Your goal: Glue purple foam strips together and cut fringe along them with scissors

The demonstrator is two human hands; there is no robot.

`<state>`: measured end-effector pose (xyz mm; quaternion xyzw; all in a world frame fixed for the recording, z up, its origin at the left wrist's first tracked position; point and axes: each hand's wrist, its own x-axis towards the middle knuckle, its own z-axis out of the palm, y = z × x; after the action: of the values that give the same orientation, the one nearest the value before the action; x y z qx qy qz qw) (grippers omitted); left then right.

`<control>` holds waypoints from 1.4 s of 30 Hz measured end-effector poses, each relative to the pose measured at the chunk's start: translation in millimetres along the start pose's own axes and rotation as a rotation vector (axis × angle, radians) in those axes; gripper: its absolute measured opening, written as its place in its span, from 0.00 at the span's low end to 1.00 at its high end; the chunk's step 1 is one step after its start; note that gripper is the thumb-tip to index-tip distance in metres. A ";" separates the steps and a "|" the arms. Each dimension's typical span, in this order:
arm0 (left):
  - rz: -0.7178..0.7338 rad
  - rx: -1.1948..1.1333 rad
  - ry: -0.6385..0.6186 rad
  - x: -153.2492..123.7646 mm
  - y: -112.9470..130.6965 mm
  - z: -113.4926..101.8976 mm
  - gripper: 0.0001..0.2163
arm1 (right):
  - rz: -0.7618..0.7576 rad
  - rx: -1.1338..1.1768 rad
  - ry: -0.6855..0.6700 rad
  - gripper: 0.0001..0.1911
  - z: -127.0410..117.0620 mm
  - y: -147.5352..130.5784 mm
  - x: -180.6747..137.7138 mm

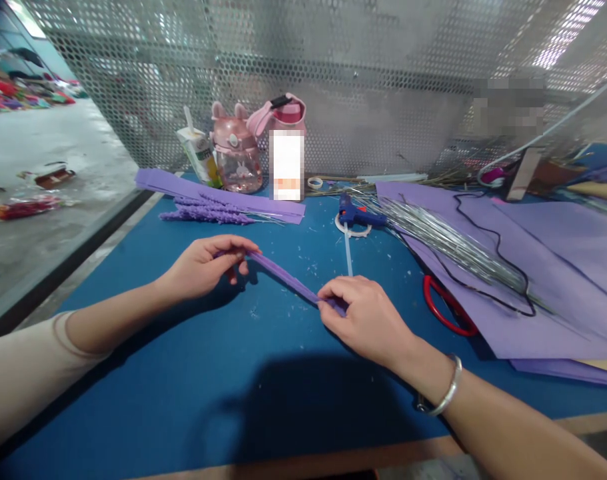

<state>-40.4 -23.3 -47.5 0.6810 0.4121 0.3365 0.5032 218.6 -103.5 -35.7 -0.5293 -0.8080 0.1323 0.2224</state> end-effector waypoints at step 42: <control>-0.325 -0.570 -0.220 -12.7 13.7 32.3 0.07 | 0.052 0.492 -0.277 0.02 7.2 -26.1 8.6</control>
<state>-14.7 -50.0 -43.5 0.4708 0.3480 0.2779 0.7616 191.3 -106.0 -28.3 -0.4568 -0.7605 0.4012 0.2281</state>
